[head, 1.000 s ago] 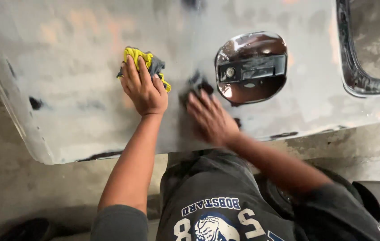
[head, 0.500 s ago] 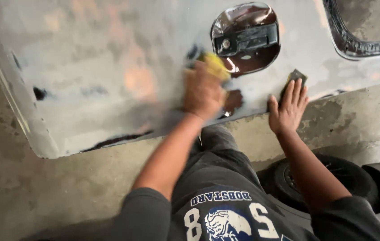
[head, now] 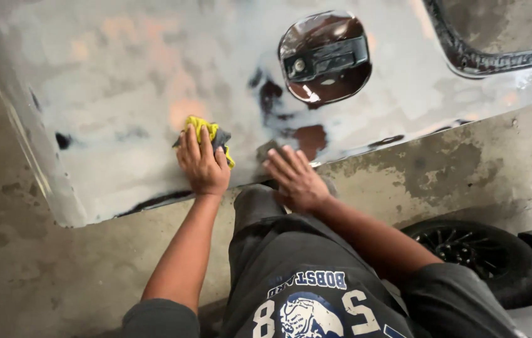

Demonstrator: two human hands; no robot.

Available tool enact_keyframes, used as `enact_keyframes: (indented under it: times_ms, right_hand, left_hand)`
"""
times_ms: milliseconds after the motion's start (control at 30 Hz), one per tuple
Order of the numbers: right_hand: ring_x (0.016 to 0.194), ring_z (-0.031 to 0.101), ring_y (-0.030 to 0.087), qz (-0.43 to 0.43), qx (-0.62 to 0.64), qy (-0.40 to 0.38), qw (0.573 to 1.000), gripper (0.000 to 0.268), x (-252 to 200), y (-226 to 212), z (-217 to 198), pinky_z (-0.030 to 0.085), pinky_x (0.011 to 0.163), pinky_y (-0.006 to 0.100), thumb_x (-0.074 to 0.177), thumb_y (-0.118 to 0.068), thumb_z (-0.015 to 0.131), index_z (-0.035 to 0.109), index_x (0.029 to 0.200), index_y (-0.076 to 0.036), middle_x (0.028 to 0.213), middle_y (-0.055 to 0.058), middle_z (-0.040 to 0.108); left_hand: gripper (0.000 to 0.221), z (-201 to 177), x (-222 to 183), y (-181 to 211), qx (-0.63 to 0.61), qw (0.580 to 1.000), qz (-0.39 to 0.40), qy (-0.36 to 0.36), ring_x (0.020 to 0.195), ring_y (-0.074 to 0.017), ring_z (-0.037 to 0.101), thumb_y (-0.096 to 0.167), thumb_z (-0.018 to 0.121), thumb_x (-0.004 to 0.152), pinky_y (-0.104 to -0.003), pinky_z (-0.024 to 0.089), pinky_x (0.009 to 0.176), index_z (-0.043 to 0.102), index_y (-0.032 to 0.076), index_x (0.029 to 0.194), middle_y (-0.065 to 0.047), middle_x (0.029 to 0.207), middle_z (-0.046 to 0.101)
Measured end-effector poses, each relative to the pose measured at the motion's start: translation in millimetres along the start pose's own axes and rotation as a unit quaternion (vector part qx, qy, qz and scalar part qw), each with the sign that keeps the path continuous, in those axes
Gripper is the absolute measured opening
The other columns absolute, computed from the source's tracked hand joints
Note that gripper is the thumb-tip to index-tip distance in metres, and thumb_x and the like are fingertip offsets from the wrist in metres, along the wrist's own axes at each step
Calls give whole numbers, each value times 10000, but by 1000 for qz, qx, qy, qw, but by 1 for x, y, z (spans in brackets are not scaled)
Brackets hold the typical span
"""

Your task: The person scrubs the side panel of a silver car using a small black sponge and a yellow cloth. They work around the fuel filler door and the door handle, scrubbing the surface and wiping it down repeatedly.

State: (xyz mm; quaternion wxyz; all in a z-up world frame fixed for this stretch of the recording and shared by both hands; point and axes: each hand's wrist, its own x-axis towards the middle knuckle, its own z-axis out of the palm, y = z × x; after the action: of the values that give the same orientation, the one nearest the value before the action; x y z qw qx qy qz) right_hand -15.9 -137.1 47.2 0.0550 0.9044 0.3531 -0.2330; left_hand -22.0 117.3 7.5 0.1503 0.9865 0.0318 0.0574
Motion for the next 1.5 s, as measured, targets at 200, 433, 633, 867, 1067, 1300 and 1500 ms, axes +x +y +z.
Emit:
enact_keyframes:
  times_ms: [200,433,633,867,1067,1300,1500]
  right_hand:
    - [1571,165,307,-99,102,95,985,794,-16,58,30,154,1243,554,959,-543,531,263,1625,-204,1708,52,192]
    - [1564,146,334,-45,139,89,985,797,-41,200,42,124,1243,539,972,-571,471,243,1617,-163,1701,96,180]
    - [1570,96,378,15,163,74,984,839,-29,331,55,85,1245,560,968,-592,458,234,1616,-108,1707,148,139]
    - [1584,43,412,46,205,79,975,886,84,392,-28,44,1262,573,998,-600,460,192,1651,-64,1725,188,94]
    - [1574,12,429,91,229,90,965,903,131,379,-39,26,1262,572,1016,-601,485,163,1657,-53,1722,190,66]
    - [1594,54,425,102,239,106,960,891,131,378,-26,34,1276,572,1006,-583,527,212,1662,-69,1736,173,114]
    - [1594,100,446,158,231,159,947,915,131,376,-9,20,1269,615,998,-599,567,254,1653,-43,1724,232,162]
  left_hand:
    - [649,19,16,52,35,995,-91,39,1486,-510,346,382,583,1007,-665,293,1164,479,50,1555,-258,1630,354]
    - [666,50,66,98,35,994,-97,45,1479,-495,366,410,596,984,-666,295,1174,496,64,1544,-237,1638,362]
    - [661,85,140,112,64,978,-180,80,1481,-502,353,407,619,1012,-654,289,1190,491,58,1558,-242,1644,354]
    - [672,101,216,121,109,968,-213,73,1488,-488,327,394,641,1016,-663,257,1194,478,61,1576,-218,1660,316]
    - [665,124,291,119,120,973,-197,22,1494,-497,277,425,634,1051,-687,230,1185,450,100,1601,-214,1672,262]
    - [621,210,395,207,18,996,-65,57,1513,-458,260,382,703,1000,-671,197,1219,509,125,1532,-219,1615,319]
    - [623,224,407,297,-79,982,118,-125,1523,-401,210,388,642,988,-635,119,1236,458,125,1522,-178,1643,263]
